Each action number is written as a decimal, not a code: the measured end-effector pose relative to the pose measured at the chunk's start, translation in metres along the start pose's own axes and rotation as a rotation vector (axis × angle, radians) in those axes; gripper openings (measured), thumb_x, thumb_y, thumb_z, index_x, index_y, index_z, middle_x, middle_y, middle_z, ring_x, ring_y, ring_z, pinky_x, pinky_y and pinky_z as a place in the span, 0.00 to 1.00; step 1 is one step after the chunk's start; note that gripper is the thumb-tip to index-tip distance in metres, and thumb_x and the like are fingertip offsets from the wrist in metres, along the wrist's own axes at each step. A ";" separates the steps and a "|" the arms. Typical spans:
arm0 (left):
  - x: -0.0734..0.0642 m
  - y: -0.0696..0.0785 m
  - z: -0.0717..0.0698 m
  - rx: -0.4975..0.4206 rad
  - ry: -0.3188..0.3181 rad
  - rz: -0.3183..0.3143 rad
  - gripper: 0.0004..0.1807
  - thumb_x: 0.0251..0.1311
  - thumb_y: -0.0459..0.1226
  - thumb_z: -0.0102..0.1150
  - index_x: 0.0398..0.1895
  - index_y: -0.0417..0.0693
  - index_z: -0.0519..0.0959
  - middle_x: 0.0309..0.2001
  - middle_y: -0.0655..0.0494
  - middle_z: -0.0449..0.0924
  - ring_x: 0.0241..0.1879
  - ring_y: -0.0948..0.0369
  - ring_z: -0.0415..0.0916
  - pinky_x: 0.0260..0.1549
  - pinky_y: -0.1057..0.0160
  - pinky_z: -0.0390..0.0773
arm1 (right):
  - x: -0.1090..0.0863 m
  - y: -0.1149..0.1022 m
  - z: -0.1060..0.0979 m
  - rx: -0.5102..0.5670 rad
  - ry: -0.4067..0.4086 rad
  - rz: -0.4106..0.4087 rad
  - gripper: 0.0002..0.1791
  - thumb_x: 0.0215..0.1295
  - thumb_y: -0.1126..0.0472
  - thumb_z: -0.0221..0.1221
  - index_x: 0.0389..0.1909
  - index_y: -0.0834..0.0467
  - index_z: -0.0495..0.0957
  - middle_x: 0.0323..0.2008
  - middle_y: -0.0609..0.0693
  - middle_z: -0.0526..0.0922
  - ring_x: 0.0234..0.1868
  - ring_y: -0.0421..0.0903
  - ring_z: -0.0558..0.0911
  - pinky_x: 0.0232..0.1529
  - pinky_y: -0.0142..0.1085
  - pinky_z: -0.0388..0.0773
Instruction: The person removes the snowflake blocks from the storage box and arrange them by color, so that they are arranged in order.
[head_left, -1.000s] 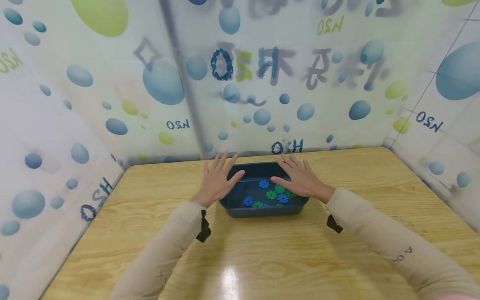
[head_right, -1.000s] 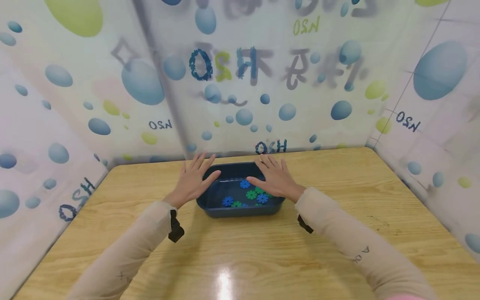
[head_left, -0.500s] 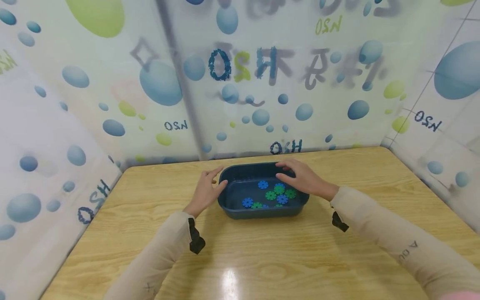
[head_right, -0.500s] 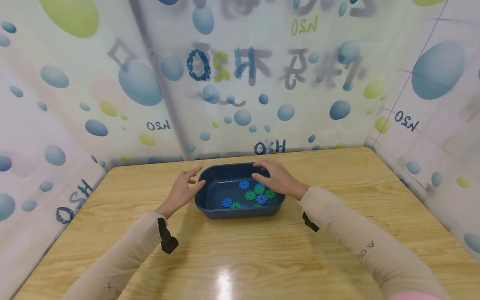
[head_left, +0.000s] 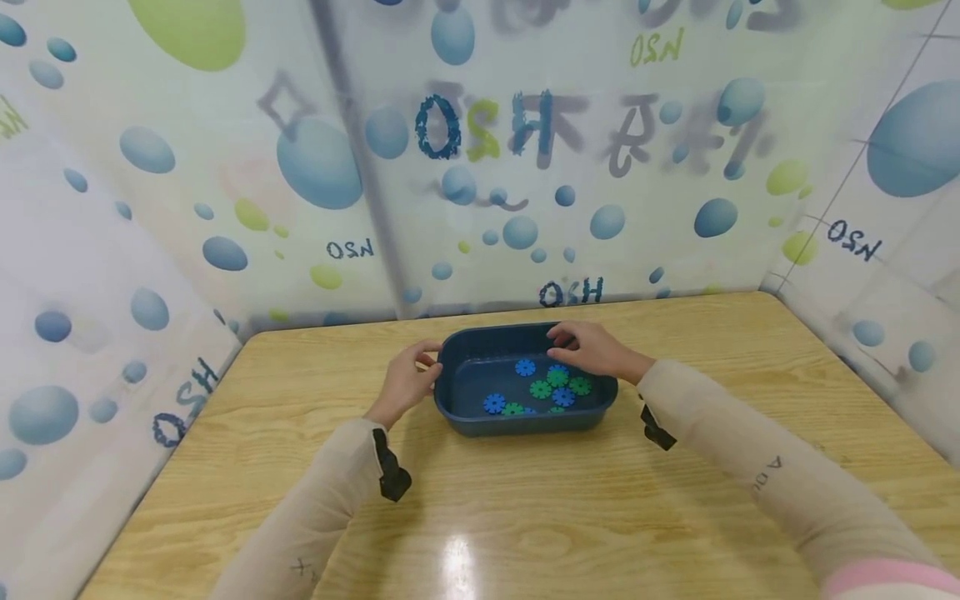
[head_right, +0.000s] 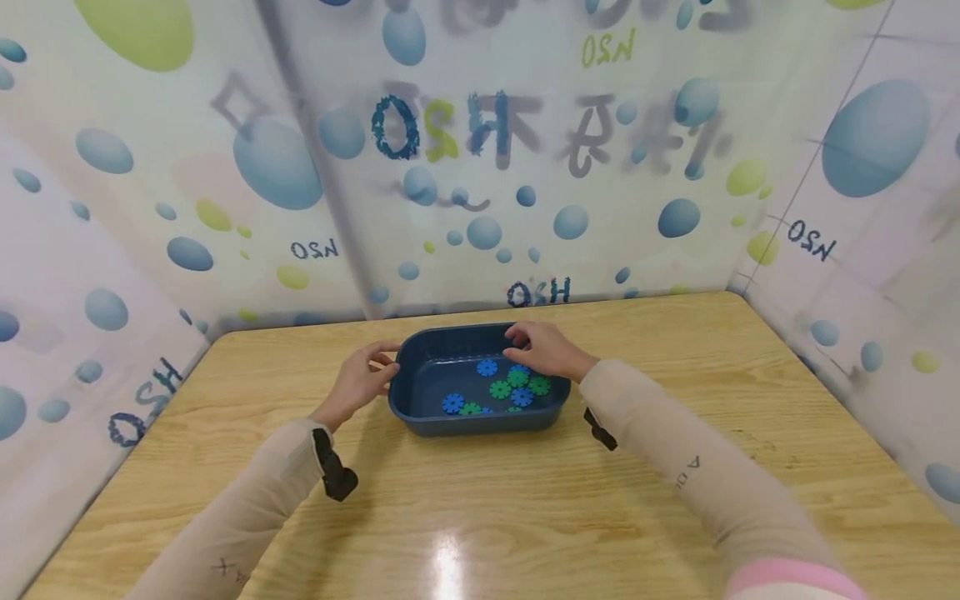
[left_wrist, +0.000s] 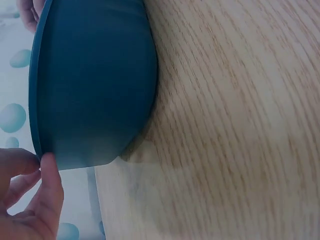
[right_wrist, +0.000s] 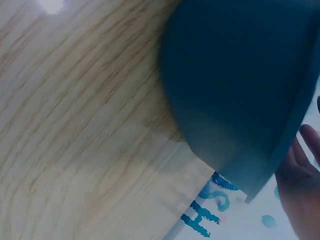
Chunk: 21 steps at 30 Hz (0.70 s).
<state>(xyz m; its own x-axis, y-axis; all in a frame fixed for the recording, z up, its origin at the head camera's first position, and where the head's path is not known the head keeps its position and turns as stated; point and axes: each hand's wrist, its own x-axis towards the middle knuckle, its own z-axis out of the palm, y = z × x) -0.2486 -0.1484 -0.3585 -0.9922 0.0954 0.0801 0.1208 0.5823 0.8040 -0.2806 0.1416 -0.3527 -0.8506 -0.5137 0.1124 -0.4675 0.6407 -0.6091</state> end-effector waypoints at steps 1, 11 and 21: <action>0.000 -0.001 0.000 -0.018 -0.007 -0.011 0.18 0.57 0.28 0.51 0.53 0.38 0.70 0.36 0.41 0.71 0.27 0.54 0.76 0.24 0.57 0.79 | 0.001 0.001 0.001 0.009 -0.008 0.013 0.20 0.62 0.60 0.53 0.50 0.69 0.69 0.43 0.63 0.75 0.42 0.54 0.77 0.43 0.44 0.74; 0.004 -0.004 -0.006 -0.165 -0.077 -0.121 0.21 0.59 0.28 0.50 0.57 0.39 0.66 0.43 0.39 0.68 0.30 0.56 0.76 0.27 0.57 0.80 | 0.013 -0.001 0.007 0.205 -0.111 0.208 0.24 0.62 0.60 0.53 0.55 0.70 0.64 0.47 0.64 0.72 0.42 0.53 0.76 0.37 0.39 0.77; 0.006 -0.006 -0.006 -0.199 -0.090 -0.145 0.20 0.59 0.29 0.50 0.57 0.39 0.68 0.45 0.39 0.67 0.35 0.51 0.77 0.25 0.61 0.80 | 0.016 -0.002 0.011 0.122 -0.210 0.309 0.24 0.60 0.59 0.56 0.54 0.68 0.67 0.49 0.63 0.72 0.50 0.54 0.71 0.46 0.42 0.72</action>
<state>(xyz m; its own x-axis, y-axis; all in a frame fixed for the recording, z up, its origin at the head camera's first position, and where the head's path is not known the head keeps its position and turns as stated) -0.2551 -0.1560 -0.3596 -0.9910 0.0992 -0.0898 -0.0393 0.4258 0.9040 -0.2907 0.1253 -0.3584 -0.8729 -0.4210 -0.2466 -0.1539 0.7172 -0.6796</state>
